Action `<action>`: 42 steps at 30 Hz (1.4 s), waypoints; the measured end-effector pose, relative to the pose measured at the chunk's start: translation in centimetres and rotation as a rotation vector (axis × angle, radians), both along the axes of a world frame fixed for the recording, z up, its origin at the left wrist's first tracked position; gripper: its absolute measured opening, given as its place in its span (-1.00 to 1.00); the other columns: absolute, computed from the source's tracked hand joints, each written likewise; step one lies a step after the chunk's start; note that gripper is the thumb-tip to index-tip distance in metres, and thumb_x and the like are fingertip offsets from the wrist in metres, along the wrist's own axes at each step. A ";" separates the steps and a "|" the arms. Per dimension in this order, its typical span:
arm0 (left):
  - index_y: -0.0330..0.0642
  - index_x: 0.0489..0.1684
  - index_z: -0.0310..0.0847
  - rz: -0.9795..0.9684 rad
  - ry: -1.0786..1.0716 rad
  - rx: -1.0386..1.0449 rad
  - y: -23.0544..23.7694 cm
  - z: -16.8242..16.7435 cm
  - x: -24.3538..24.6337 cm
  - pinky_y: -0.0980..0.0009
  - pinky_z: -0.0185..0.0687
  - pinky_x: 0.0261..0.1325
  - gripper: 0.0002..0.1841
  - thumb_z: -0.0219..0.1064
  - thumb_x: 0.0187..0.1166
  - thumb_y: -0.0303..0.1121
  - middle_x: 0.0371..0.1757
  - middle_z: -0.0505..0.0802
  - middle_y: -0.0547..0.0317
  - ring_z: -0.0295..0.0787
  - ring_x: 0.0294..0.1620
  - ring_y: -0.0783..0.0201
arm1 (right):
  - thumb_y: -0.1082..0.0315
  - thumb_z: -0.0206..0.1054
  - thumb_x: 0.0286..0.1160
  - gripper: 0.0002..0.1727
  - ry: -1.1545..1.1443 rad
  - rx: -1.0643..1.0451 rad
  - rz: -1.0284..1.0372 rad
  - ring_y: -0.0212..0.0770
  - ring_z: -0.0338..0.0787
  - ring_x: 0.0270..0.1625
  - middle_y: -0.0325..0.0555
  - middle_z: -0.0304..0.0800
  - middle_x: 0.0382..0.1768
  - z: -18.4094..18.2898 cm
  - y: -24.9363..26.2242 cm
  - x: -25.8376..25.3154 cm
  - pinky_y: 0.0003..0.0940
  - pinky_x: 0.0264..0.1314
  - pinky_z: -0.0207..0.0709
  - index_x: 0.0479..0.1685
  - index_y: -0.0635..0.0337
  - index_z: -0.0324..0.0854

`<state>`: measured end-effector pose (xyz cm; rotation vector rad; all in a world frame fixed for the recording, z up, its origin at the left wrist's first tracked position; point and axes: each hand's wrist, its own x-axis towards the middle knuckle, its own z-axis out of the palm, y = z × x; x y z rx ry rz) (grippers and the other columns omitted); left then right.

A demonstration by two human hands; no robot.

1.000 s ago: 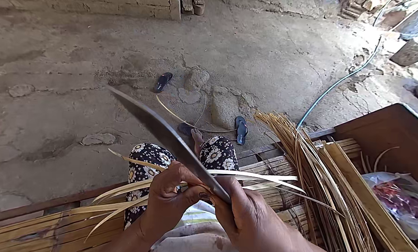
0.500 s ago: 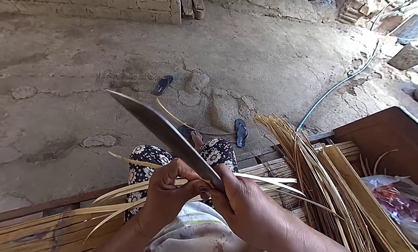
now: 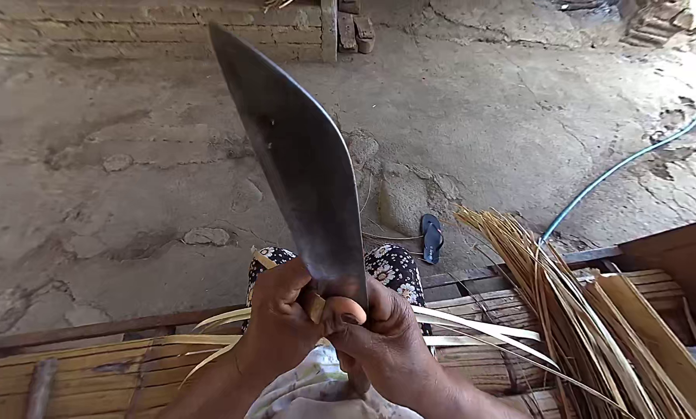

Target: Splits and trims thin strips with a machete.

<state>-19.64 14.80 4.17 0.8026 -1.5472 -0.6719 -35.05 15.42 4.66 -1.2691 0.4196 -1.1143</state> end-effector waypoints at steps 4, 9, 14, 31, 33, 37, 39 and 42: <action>0.05 0.06 0.83 -0.143 0.272 0.081 -0.6 -0.3 0.1 0.62 0.73 0.10 -0.71 0.36 0.63 -0.02 -0.06 0.91 0.50 0.81 -0.02 0.61 | 0.60 0.32 0.53 -0.85 -0.037 0.025 -0.041 -0.63 0.62 -0.52 -0.34 0.73 -0.37 0.2 -0.2 1.0 -0.71 -0.52 0.57 -0.05 0.21 0.62; 0.11 -0.10 0.89 -0.210 0.442 0.205 -1.2 -0.2 0.2 0.51 0.78 0.12 -0.73 0.34 0.64 -0.01 -0.12 0.92 0.45 0.85 -0.04 0.54 | 0.57 0.35 0.55 -0.83 -0.027 0.032 -0.060 -0.60 0.62 -0.54 -0.26 0.80 -0.31 -0.5 -0.7 0.8 -0.69 -0.55 0.55 0.04 0.25 0.62; 0.14 -0.27 0.91 -0.204 0.542 0.271 -1.7 -0.3 0.0 0.53 0.73 0.08 -0.73 0.38 0.58 0.04 -0.19 0.88 0.49 0.79 -0.08 0.58 | 0.53 0.37 0.56 -0.89 0.010 0.038 -0.102 -0.60 0.62 -0.57 -0.24 0.82 -0.30 -1.1 -0.6 0.3 -0.70 -0.56 0.55 -0.05 0.22 0.61; -0.01 -0.53 0.84 -0.244 0.767 0.447 -2.7 -0.3 0.6 0.22 0.82 0.17 -0.50 0.23 0.65 0.14 -0.43 0.86 0.31 0.89 -0.21 0.33 | 0.51 0.40 0.54 -0.88 0.070 0.041 -0.128 -0.58 0.62 -0.60 -0.27 0.80 -0.38 -1.7 -0.6 -1.1 -0.68 -0.59 0.56 -0.06 0.17 0.63; -0.07 -0.55 0.81 -0.288 0.854 0.423 -3.0 0.3 0.9 0.29 0.88 0.08 -0.48 0.22 0.66 0.13 -0.44 0.87 0.24 0.93 -0.24 0.29 | 0.50 0.41 0.54 -0.88 0.083 0.047 -0.135 -0.58 0.63 -0.61 -0.27 0.81 -0.36 -1.7 -0.6 -1.5 -0.68 -0.59 0.57 -0.06 0.15 0.64; -0.01 -0.57 0.79 -0.309 0.797 0.340 -3.9 0.5 2.8 0.09 0.77 0.33 -0.45 0.15 0.67 0.19 -0.54 0.81 0.33 0.89 -0.28 0.28 | 0.50 0.41 0.53 -0.88 0.097 0.073 -0.169 -0.58 0.64 -0.62 -0.24 0.87 -0.34 -2.1 -0.7 -2.4 -0.68 -0.61 0.55 -0.07 0.13 0.65; 0.09 -0.64 0.73 -0.204 0.734 0.292 -4.6 0.7 4.2 0.21 0.82 0.10 -0.42 0.08 0.68 0.25 -0.70 0.67 0.47 0.74 -0.52 0.40 | 0.51 0.41 0.50 -0.86 0.099 0.127 -0.200 -0.54 0.63 -0.65 -0.18 0.88 -0.35 -2.5 -0.8 -3.0 -0.65 -0.64 0.54 -0.06 0.14 0.68; 0.09 -0.67 0.65 -0.134 0.703 0.220 -5.3 1.1 6.2 0.52 0.57 -0.53 -0.35 -0.03 0.69 0.32 -0.81 0.49 0.52 0.45 -0.77 0.52 | 0.49 0.43 0.46 -0.85 0.128 0.222 -0.248 -0.49 0.63 -0.69 -0.10 0.90 -0.34 -3.3 -1.0 -4.2 -0.62 -0.68 0.52 -0.05 0.15 0.71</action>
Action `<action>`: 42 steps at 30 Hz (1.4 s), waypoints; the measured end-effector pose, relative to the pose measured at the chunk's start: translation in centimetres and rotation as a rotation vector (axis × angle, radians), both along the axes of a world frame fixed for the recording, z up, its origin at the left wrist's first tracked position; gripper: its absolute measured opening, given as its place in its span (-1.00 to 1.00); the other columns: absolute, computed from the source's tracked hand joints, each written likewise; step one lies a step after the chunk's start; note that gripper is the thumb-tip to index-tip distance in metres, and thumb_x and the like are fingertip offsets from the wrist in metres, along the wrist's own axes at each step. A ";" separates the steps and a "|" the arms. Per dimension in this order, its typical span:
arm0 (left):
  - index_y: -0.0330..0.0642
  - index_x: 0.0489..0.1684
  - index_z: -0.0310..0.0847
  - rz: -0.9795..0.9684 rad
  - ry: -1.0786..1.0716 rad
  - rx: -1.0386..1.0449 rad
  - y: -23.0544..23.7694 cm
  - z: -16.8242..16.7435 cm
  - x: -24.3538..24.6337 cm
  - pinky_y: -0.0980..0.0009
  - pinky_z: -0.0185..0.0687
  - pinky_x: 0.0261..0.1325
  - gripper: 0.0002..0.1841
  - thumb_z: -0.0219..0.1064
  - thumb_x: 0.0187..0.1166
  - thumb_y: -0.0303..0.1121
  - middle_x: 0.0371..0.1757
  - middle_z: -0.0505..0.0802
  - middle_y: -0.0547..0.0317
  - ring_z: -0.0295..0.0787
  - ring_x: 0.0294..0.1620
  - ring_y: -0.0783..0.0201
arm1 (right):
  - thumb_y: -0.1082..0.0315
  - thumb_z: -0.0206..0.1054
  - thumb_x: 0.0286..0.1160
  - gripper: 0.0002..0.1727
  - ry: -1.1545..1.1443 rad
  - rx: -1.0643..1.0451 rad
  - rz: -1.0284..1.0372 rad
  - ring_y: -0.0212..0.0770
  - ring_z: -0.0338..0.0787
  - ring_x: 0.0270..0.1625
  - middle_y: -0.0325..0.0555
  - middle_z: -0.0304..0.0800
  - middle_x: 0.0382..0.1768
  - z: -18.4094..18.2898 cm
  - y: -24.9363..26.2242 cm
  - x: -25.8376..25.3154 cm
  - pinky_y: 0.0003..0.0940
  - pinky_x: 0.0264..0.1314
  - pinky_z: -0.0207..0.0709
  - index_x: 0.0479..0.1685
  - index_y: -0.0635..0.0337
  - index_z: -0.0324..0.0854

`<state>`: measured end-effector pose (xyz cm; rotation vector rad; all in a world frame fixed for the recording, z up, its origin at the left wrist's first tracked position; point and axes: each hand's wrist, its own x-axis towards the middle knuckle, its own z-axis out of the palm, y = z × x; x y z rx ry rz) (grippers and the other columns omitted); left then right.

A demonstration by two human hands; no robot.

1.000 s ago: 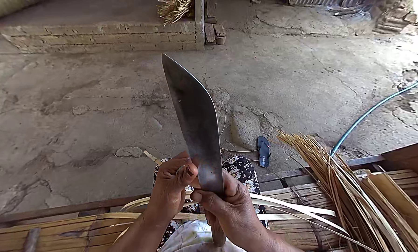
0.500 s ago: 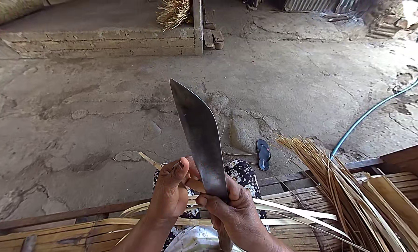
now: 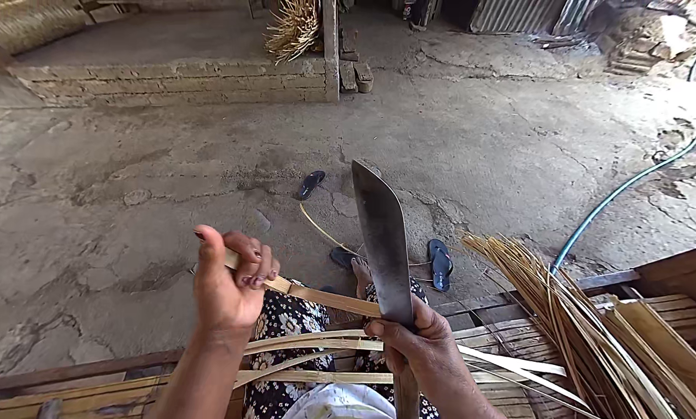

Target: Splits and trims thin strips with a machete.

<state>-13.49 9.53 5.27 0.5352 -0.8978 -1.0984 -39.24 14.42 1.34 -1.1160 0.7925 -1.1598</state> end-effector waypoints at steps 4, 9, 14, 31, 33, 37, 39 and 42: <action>0.11 -0.75 0.54 0.189 -0.038 0.019 -0.7 0.5 3.6 0.56 0.46 -0.67 -0.26 -0.25 0.73 0.36 -0.87 0.41 0.52 0.36 -0.85 0.53 | 0.50 0.41 0.39 -0.83 0.067 0.147 -0.117 -0.45 0.59 -0.75 -0.07 0.91 -0.38 -2.3 -0.4 -3.0 -0.57 -0.75 0.48 -0.09 0.14 0.71; 0.18 -0.48 0.61 0.451 -0.229 -0.064 -0.2 2.0 5.3 0.59 0.38 -0.71 -0.33 -0.40 0.83 0.21 -0.84 0.44 0.59 0.33 -0.85 0.57 | 0.58 0.37 0.32 -0.83 0.045 0.252 -0.158 -0.40 0.58 -0.80 0.01 0.91 -0.41 -3.0 -0.8 -4.8 -0.56 -0.81 0.44 -0.13 0.22 0.70; -0.20 0.01 0.81 0.389 -1.166 -0.198 -3.3 -8.9 2.0 0.22 0.80 0.04 -0.54 0.13 0.80 0.00 -0.12 0.92 0.12 0.86 -0.12 0.30 | 0.47 0.45 0.48 -0.85 -0.181 -0.074 0.070 -0.42 0.74 -0.66 0.03 0.95 -0.24 1.7 -1.1 -3.6 -0.58 -0.66 0.61 -0.04 0.10 0.74; 0.05 -0.10 0.79 0.173 -0.540 -0.354 0.4 1.6 -4.4 0.30 0.83 0.11 -0.60 0.10 0.79 0.06 -0.13 0.88 0.32 0.86 -0.05 0.32 | 0.44 0.39 0.57 -0.85 -0.406 0.063 -0.023 -0.41 0.63 -0.76 0.06 0.86 -0.49 5.8 -1.8 3.6 -0.53 -0.72 0.59 -0.10 0.37 0.78; 0.05 -0.21 0.83 0.180 -0.367 -0.328 0.4 2.0 -4.0 0.12 0.85 0.20 -0.59 0.13 0.78 0.06 -0.24 0.91 0.28 0.91 -0.09 0.21 | 0.45 0.38 0.58 -0.85 -0.430 0.039 -0.009 -0.41 0.64 -0.75 0.09 0.88 -0.44 5.8 -1.8 4.2 -0.53 -0.71 0.59 -0.08 0.38 0.77; 0.02 -0.39 0.81 0.210 -0.100 -0.249 0.0 2.8 -2.6 0.05 0.85 0.18 -0.54 0.12 0.77 0.07 -0.42 0.86 0.26 0.91 -0.25 0.20 | 0.47 0.35 0.59 -0.85 -0.405 0.010 -0.038 -0.41 0.63 -0.76 0.08 0.86 -0.48 5.7 -2.5 4.0 -0.52 -0.71 0.60 -0.07 0.40 0.75; 0.03 -0.45 0.77 0.267 0.020 -0.209 -0.4 3.3 -1.5 0.06 0.87 0.08 -0.45 -0.05 0.84 0.07 -0.51 0.83 0.28 0.89 -0.34 0.23 | 0.48 0.35 0.58 -0.85 -0.378 0.025 -0.078 -0.38 0.61 -0.78 0.10 0.84 -0.49 5.2 -3.0 3.4 -0.51 -0.73 0.59 -0.08 0.42 0.74; 0.03 -0.48 0.70 0.328 0.045 -0.206 -0.9 3.6 -0.4 0.18 0.89 -0.16 -0.36 -0.27 0.89 0.05 -0.65 0.73 0.32 0.79 -0.53 0.29 | 0.49 0.31 0.60 -0.85 -0.351 0.057 -0.133 -0.39 0.59 -0.80 0.10 0.85 -0.48 4.2 -3.6 2.5 -0.52 -0.76 0.56 -0.10 0.42 0.73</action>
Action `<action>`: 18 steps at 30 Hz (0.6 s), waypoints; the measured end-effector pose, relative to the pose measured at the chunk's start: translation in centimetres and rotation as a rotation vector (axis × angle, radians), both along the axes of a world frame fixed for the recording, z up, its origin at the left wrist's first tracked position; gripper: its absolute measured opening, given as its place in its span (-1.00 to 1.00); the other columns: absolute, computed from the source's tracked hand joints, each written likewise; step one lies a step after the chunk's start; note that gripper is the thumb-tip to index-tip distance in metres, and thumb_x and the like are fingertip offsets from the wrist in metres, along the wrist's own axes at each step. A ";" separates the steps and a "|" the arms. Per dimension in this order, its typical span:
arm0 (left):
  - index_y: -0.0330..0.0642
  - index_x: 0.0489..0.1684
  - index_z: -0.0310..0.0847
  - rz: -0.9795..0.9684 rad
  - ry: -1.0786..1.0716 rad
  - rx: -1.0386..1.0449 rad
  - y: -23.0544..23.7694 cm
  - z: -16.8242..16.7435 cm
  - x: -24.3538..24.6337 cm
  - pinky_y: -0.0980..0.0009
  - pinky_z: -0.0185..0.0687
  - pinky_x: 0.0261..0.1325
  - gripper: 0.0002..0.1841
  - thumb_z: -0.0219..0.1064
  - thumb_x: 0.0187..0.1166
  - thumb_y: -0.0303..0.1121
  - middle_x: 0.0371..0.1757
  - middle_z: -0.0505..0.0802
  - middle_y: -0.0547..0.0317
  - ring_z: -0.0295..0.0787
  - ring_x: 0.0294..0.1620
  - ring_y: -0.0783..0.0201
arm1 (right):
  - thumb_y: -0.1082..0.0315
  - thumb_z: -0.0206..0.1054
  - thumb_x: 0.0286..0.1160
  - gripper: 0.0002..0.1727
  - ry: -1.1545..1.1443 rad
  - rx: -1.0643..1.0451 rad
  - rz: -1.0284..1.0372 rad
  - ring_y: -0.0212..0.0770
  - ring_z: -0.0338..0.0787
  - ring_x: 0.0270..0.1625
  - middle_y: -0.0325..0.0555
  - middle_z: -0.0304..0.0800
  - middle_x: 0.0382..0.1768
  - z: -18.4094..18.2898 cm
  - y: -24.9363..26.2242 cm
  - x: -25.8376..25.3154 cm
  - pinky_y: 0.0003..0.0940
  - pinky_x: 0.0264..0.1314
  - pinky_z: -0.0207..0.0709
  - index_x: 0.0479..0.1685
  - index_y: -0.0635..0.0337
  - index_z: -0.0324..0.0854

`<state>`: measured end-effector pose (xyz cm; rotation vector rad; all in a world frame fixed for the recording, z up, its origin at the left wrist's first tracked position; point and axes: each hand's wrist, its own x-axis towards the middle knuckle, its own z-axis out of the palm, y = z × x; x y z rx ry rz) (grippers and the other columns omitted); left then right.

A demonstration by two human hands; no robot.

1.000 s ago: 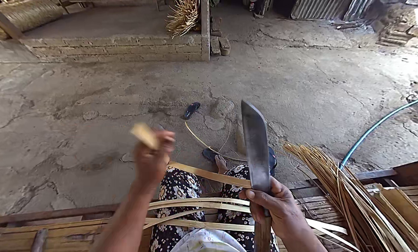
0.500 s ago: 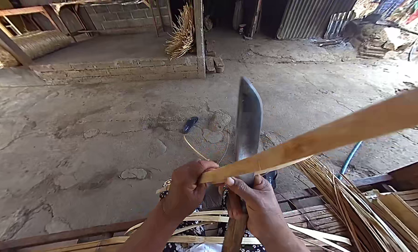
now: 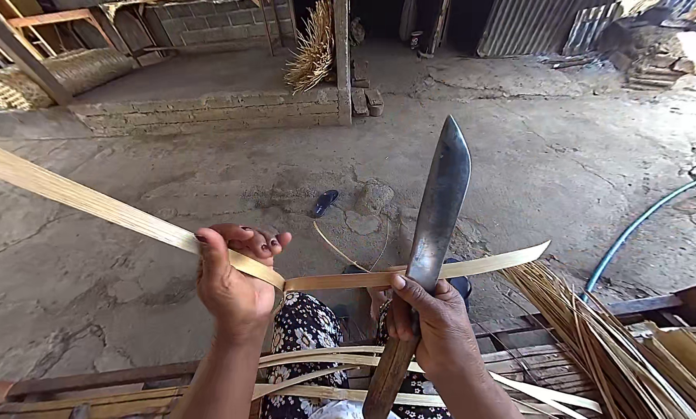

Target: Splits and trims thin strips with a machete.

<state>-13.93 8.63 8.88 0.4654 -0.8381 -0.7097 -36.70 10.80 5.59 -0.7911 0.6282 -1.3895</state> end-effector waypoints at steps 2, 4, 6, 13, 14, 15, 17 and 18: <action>0.03 -0.45 0.66 0.012 -0.031 0.017 0.0 -0.1 0.9 0.38 0.75 -0.46 -0.35 -0.32 0.89 0.07 -0.78 0.60 0.40 0.60 -0.74 0.41 | 0.50 0.28 0.60 -0.86 0.028 0.046 -0.052 -0.40 0.57 -0.82 0.07 0.84 -0.53 -0.6 -0.2 -0.6 -0.52 -0.78 0.53 -0.13 0.41 0.72; 0.02 -0.44 0.62 0.012 -0.030 0.063 0.0 -0.1 2.3 0.55 0.44 -0.70 -0.35 -0.36 0.89 0.08 -0.84 0.46 0.45 0.36 -0.86 0.50 | 0.52 0.25 0.61 -0.86 0.043 0.092 -0.101 -0.39 0.56 -0.83 0.05 0.82 -0.57 -1.3 -0.5 -1.6 -0.51 -0.80 0.53 -0.15 0.41 0.70; 0.04 -0.46 0.60 0.062 -0.043 0.119 -0.1 0.1 4.3 0.59 0.32 -0.77 -0.34 -0.40 0.89 0.08 -0.86 0.41 0.48 0.28 -0.89 0.54 | 0.52 0.23 0.62 -0.86 0.072 0.144 -0.162 -0.39 0.54 -0.84 0.04 0.80 -0.58 -2.4 -0.9 -3.0 -0.51 -0.81 0.50 -0.16 0.40 0.68; 0.10 -0.39 0.61 0.169 -0.215 0.149 0.8 1.1 6.7 0.63 0.24 -0.77 -0.47 -0.23 0.89 0.02 -0.83 0.41 0.54 0.23 -0.88 0.57 | 0.51 0.26 0.60 -0.89 0.182 0.178 -0.164 -0.39 0.52 -0.85 0.02 0.81 -0.56 -3.8 -1.3 -4.5 -0.51 -0.83 0.48 -0.21 0.37 0.66; 0.14 -0.30 0.69 0.104 -0.300 0.092 1.0 1.1 5.6 0.65 0.27 -0.73 -0.58 -0.02 0.83 0.07 -0.78 0.48 0.57 0.28 -0.83 0.60 | 0.47 0.27 0.61 -0.87 0.216 0.117 -0.110 -0.40 0.54 -0.83 -0.01 0.84 -0.54 -2.9 -1.1 -3.8 -0.53 -0.81 0.50 -0.22 0.34 0.69; 0.20 -0.17 0.77 0.028 -0.390 0.040 1.0 1.0 4.4 0.67 0.31 -0.69 -0.64 0.15 0.73 0.15 -0.72 0.56 0.59 0.34 -0.78 0.63 | 0.40 0.25 0.66 -0.84 0.272 0.052 -0.039 -0.42 0.58 -0.81 -0.02 0.90 -0.46 -1.9 -1.1 -3.3 -0.54 -0.78 0.51 -0.21 0.28 0.68; 0.24 0.03 0.80 -0.119 -0.549 -0.034 1.0 0.7 1.9 0.70 0.38 -0.53 -0.54 0.14 0.63 0.30 -0.58 0.64 0.65 0.43 -0.64 0.69 | 0.22 0.18 0.76 -0.75 0.430 -0.029 0.126 -0.47 0.58 -0.78 -0.14 0.94 -0.35 0.2 -0.9 -2.3 -0.58 -0.76 0.51 -0.06 0.18 0.68; 0.20 0.04 0.79 -0.181 -0.578 -0.057 1.0 0.7 0.7 0.73 0.38 -0.46 -0.48 0.06 0.65 0.32 -0.53 0.65 0.66 0.44 -0.56 0.72 | 0.16 0.16 0.78 -0.73 0.528 -0.054 0.213 -0.48 0.58 -0.77 -0.20 0.93 -0.33 0.9 -0.7 -1.5 -0.58 -0.76 0.49 0.06 0.16 0.64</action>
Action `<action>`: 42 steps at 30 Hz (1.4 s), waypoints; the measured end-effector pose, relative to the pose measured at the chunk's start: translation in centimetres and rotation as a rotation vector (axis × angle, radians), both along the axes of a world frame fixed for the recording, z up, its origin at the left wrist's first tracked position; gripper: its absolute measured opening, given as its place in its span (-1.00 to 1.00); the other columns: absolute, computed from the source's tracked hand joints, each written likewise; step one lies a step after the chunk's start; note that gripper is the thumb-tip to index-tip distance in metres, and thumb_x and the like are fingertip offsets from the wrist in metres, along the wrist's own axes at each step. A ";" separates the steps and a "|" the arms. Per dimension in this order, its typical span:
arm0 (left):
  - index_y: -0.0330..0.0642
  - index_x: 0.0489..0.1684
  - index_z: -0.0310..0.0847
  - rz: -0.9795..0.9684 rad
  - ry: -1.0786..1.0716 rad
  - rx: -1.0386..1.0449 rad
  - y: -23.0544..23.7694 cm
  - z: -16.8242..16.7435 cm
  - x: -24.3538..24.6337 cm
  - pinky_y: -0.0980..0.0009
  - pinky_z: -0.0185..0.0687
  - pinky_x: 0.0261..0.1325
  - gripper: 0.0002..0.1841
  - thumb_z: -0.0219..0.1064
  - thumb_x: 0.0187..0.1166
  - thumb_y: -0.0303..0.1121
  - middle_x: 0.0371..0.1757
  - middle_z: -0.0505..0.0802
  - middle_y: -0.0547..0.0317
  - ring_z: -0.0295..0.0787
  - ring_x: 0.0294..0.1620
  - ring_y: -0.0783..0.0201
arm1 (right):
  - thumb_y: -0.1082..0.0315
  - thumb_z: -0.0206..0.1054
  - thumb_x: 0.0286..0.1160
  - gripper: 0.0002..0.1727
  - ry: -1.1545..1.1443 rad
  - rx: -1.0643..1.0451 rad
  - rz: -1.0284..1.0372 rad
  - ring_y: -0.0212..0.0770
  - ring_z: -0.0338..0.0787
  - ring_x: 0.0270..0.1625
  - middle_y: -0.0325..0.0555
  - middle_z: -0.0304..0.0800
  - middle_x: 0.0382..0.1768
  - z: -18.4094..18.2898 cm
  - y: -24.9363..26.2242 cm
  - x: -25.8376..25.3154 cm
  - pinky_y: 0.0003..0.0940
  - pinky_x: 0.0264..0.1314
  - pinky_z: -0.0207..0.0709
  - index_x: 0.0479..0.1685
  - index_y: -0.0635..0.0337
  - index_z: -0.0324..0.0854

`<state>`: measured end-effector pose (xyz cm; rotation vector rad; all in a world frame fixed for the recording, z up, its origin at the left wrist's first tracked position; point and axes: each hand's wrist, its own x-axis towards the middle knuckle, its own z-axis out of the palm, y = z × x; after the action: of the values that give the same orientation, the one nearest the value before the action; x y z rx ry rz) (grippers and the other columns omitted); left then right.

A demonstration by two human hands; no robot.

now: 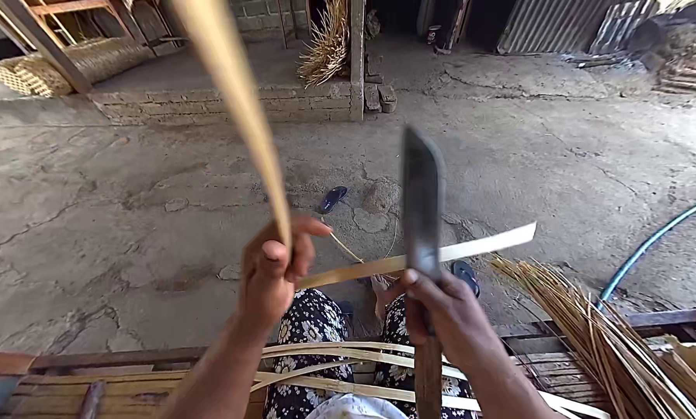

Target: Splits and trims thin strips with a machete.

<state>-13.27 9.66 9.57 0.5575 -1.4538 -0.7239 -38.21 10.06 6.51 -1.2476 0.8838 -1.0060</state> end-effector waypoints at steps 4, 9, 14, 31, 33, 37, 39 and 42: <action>0.08 -0.25 0.72 -0.171 0.003 -0.013 0.7 0.8 -2.6 0.72 0.55 -0.24 -0.65 0.11 0.79 0.02 -0.39 0.75 0.54 0.63 -0.37 0.68 | 0.22 0.23 0.71 -0.72 0.582 -0.098 0.214 -0.24 0.71 -0.51 -0.12 0.77 -0.36 -1.3 0.8 4.9 -0.24 -0.43 0.65 0.16 0.23 0.57; 0.06 -0.32 0.62 -0.075 0.013 -0.020 1.4 1.7 -2.8 0.75 0.32 -0.45 -0.71 0.13 0.80 -0.08 -0.51 0.59 0.54 0.41 -0.52 0.70 | 0.19 0.07 0.81 -0.65 1.001 -0.423 0.302 0.14 0.89 -0.13 0.15 0.82 -0.20 -6.8 1.7 9.0 0.09 -0.10 0.71 0.03 0.27 0.66; 0.10 -0.34 0.61 0.062 0.056 -0.054 1.8 1.3 -2.2 0.73 0.33 -0.44 -0.72 0.15 0.80 -0.08 -0.54 0.54 0.56 0.39 -0.54 0.68 | 0.08 0.09 0.79 -0.61 0.850 -0.645 0.104 0.02 0.82 -0.51 -0.04 0.67 -0.65 -6.3 1.9 9.8 -0.01 -0.47 0.64 -0.16 0.21 0.67; 0.13 -0.39 0.53 0.274 0.184 -0.110 2.8 3.0 -3.9 0.70 0.27 -0.58 -0.68 0.09 0.83 -0.04 -0.60 0.46 0.55 0.29 -0.66 0.62 | 0.16 -0.03 0.89 -0.58 0.963 -0.164 0.457 0.17 0.87 0.02 0.22 0.83 -0.11 -8.0 1.2 11.7 0.18 0.14 0.67 0.33 0.28 0.56; 0.14 -0.41 0.57 0.239 0.211 -0.093 2.4 2.9 -2.9 0.68 0.30 -0.55 -0.67 0.14 0.79 0.00 -0.62 0.47 0.56 0.31 -0.65 0.62 | 0.03 0.02 0.89 -0.56 0.800 0.101 0.520 -0.19 0.75 -0.46 -0.05 0.74 -0.36 -8.6 -0.4 11.4 -0.24 -0.34 0.67 0.26 0.25 0.52; 0.12 -0.39 0.58 0.186 0.227 -0.067 2.7 2.3 -1.6 0.69 0.34 -0.55 -0.69 0.14 0.80 -0.04 -0.61 0.51 0.54 0.34 -0.66 0.61 | 0.09 0.20 0.81 -0.55 0.491 0.272 0.341 -0.32 0.60 -0.72 -0.10 0.81 -0.23 -5.6 -1.3 9.8 -0.38 -0.63 0.60 0.46 0.19 0.41; 0.13 -0.35 0.58 0.138 0.168 -0.077 3.0 2.6 -2.1 0.71 0.37 -0.52 -0.69 0.13 0.79 -0.01 -0.59 0.53 0.55 0.39 -0.63 0.64 | 0.14 0.21 0.81 -0.63 0.344 0.315 0.300 -0.35 0.57 -0.78 -0.11 0.85 -0.21 -5.0 -1.9 9.3 -0.45 -0.72 0.56 0.38 0.16 0.42; 0.13 -0.35 0.63 0.097 0.158 -0.080 3.2 3.1 -1.7 0.70 0.38 -0.49 -0.69 0.16 0.76 0.01 -0.58 0.56 0.56 0.41 -0.60 0.65 | 0.13 0.19 0.82 -0.69 0.270 0.382 0.329 -0.38 0.57 -0.80 -0.12 0.91 -0.26 -4.7 -1.7 8.5 -0.51 -0.74 0.50 0.21 0.18 0.50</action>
<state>-14.98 12.86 12.69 0.4951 -1.2941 -0.6165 -29.70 8.37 1.80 -1.1635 0.9835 -0.3891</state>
